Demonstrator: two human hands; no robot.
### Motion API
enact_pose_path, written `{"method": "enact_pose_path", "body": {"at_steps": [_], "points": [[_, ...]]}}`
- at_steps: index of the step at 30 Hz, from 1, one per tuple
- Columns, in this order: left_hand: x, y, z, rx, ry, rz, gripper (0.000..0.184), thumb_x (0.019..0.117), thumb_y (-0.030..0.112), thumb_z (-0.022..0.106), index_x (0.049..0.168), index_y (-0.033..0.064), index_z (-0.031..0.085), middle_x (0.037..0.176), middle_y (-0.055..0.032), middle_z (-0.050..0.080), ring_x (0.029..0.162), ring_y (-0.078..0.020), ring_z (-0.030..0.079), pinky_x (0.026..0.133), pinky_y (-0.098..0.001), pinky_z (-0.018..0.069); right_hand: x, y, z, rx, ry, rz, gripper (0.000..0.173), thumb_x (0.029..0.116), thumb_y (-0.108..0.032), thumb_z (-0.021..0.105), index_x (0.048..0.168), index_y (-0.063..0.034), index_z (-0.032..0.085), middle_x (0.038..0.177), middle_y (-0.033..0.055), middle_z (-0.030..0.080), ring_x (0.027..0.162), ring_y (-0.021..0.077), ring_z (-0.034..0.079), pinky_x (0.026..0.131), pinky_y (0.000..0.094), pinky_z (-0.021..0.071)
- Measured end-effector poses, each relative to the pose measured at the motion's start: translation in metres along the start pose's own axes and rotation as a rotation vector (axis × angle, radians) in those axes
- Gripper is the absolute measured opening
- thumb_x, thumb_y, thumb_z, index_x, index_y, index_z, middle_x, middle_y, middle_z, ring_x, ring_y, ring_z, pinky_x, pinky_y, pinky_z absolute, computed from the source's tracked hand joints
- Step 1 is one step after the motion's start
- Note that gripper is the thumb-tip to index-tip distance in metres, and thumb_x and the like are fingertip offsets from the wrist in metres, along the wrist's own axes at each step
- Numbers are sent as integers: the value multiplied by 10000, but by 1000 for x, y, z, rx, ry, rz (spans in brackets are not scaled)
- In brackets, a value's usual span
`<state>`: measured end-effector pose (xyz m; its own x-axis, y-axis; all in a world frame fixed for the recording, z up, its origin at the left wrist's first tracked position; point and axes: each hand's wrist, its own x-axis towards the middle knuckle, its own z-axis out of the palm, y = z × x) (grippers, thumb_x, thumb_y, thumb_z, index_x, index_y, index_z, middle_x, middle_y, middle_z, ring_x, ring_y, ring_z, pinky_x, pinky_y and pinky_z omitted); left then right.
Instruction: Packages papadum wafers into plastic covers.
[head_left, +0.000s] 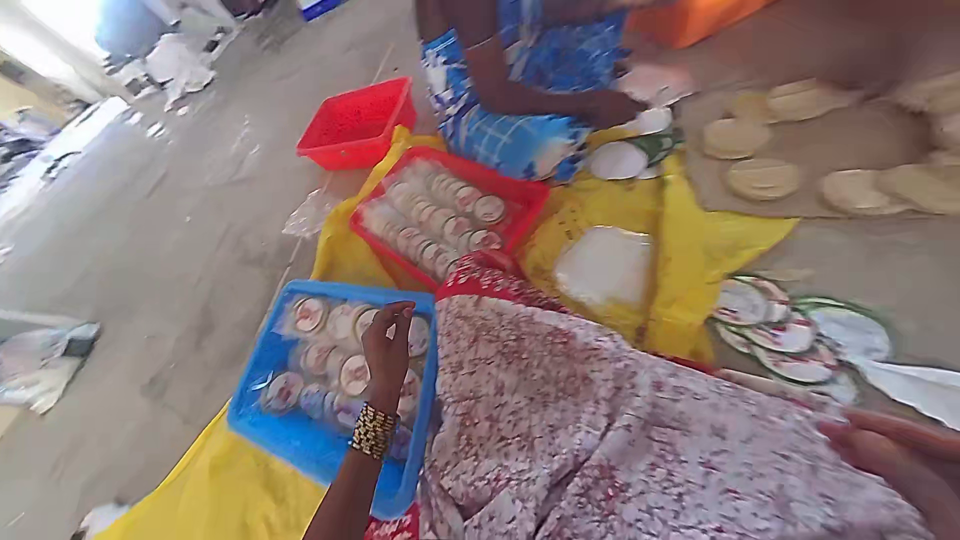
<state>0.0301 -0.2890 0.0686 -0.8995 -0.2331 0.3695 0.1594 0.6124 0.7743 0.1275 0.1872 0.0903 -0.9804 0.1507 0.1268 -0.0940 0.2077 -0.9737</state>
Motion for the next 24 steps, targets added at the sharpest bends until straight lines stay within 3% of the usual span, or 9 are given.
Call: {"method": "enact_pose_path", "body": {"at_steps": [3,7,10,13,16,17,20,22,24], "points": [[23,47,73,-147,-92,209,215,981,55,564,1079,-51,724,1070,-136,734,1007,-138,695,943,-322,554,0,8,7,-125,117,19,208,979,-88,610,1125,55,650,1007,-26,733,871,-5,694,820,227,602],[48,99,193,-246,-539,186,287,1027,144,559,1193,-42,700,1191,-187,710,1101,-253,688,985,-425,540,-2,25,14,-217,220,42,258,960,-170,626,1091,36,708,1004,49,756,835,20,708,788,222,602],[56,105,287,-219,-797,58,334,1054,180,543,1270,-44,663,1276,-216,670,1201,-298,644,1057,-426,493,-11,29,9,-342,213,76,287,959,-197,616,1092,32,727,976,113,766,811,128,737,764,326,615],[50,90,347,80,-891,48,423,1052,228,552,1402,-8,579,1416,-220,587,1364,-356,521,1180,-473,362,-23,24,-3,-432,164,133,256,972,-147,625,1109,45,726,981,170,763,849,247,751,795,456,610],[39,68,375,338,-852,48,645,981,325,660,1514,25,459,1572,-237,405,1468,-407,366,1183,-579,304,-33,30,-17,-437,143,192,236,970,-86,641,1131,72,711,1010,210,755,872,304,751,819,501,603],[37,66,380,411,-835,53,634,969,338,667,1498,38,488,1565,-222,417,1443,-409,391,1139,-604,335,-37,35,-21,-426,152,222,234,974,-85,644,1136,71,710,1015,207,755,868,298,750,817,493,605],[40,63,376,443,-795,37,306,1010,219,605,1251,54,693,1330,-197,610,1265,-393,552,1051,-617,402,-42,51,-24,-390,161,294,238,976,-97,639,1138,65,707,983,196,753,824,270,738,783,480,596],[44,59,371,427,-804,9,260,1044,179,529,1166,51,720,1252,-190,648,1225,-379,581,1055,-601,405,-37,55,-20,-378,147,313,230,973,-93,631,1130,55,713,968,190,754,823,275,738,785,491,594],[42,57,366,318,-746,-6,247,1037,152,537,1138,46,736,1219,-188,666,1208,-389,587,1053,-602,403,-30,53,-15,-373,125,307,227,975,-94,633,1130,49,717,984,190,756,856,291,742,811,512,590]]}}
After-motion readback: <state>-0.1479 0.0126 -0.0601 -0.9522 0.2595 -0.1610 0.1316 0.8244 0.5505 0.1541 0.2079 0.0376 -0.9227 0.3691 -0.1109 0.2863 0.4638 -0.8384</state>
